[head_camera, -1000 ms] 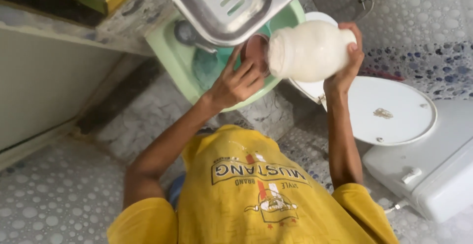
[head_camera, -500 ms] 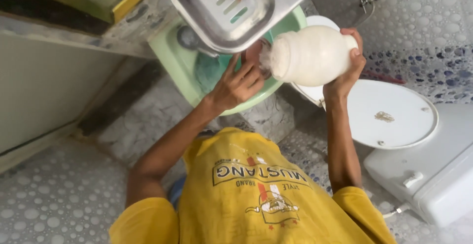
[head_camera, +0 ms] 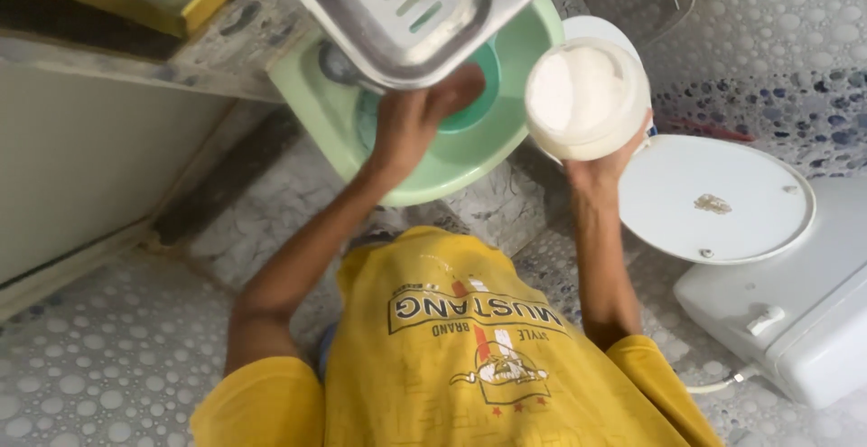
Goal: The person cleans a bathroom sink by hand. They apply liquid soap from a blue bottle, scrub the basin with their hands, rinse with water from the tap, and use a small jug to pour water into the sink. The person also handles a white jar and a green jug during the process.
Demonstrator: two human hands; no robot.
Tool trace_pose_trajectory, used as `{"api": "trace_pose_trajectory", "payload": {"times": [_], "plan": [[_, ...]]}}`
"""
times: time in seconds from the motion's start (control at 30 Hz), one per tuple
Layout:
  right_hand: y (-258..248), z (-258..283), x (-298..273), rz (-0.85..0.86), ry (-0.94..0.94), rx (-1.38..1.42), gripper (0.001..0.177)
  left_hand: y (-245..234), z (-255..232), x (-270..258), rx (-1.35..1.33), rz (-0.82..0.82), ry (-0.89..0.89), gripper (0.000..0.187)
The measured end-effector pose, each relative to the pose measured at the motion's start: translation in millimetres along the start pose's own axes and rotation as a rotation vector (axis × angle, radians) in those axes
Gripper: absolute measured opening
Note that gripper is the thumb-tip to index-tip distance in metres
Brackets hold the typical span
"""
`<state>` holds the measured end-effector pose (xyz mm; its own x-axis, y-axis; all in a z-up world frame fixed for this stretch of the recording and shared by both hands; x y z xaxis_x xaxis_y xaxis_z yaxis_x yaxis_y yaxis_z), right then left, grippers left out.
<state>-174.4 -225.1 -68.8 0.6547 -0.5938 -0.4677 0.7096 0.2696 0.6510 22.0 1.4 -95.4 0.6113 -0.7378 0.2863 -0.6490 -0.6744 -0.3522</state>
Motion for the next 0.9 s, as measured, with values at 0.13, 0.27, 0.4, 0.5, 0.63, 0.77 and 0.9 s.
{"api": "trace_pose_trajectory", "payload": {"times": [0.13, 0.27, 0.4, 0.5, 0.63, 0.77, 0.9], "plan": [[-4.4, -15.0, -2.8, 0.011, -0.032, -0.157, 0.068, 32.7, 69.6, 11.2, 0.000, -0.109, 0.031, 0.036], [-11.7, -25.0, -7.5, -0.066, -0.063, -0.078, 0.063, 32.3, 41.1, 3.3, -0.039, -0.168, -0.096, 0.036], [-15.7, -35.6, -15.0, -0.062, -0.107, -0.093, 0.054, 9.1, -41.7, 6.9, -0.288, -0.249, -0.365, 0.045], [-2.4, -47.6, -22.8, -0.016, -0.033, 0.046, 0.058, 10.7, -64.4, 35.4, -0.890, -0.304, -0.184, 0.049], [21.3, -61.5, -29.0, -0.006, -0.045, 0.048, 0.058, 38.9, -79.5, 50.9, -0.258, -0.051, -0.024, 0.051], [35.4, -67.5, -37.8, 0.048, -0.014, 0.169, 0.059, 32.6, -116.8, 35.3, -0.051, 0.023, 0.246, 0.052], [46.5, -65.9, -50.9, -0.012, -0.090, 0.166, 0.062, 29.3, -151.1, 51.4, 0.184, 0.041, 0.386, 0.068]]}}
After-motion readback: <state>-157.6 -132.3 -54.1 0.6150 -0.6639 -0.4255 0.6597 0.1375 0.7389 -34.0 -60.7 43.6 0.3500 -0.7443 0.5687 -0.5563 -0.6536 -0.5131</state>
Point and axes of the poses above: each hand's wrist, its own x-axis towards the middle knuckle, its own y-axis out of the palm, z = x × y, the point moved 1 cm from there along x, towards the middle knuckle, and after that the axes turned 11 degrees about y, right-handed, at the moved point
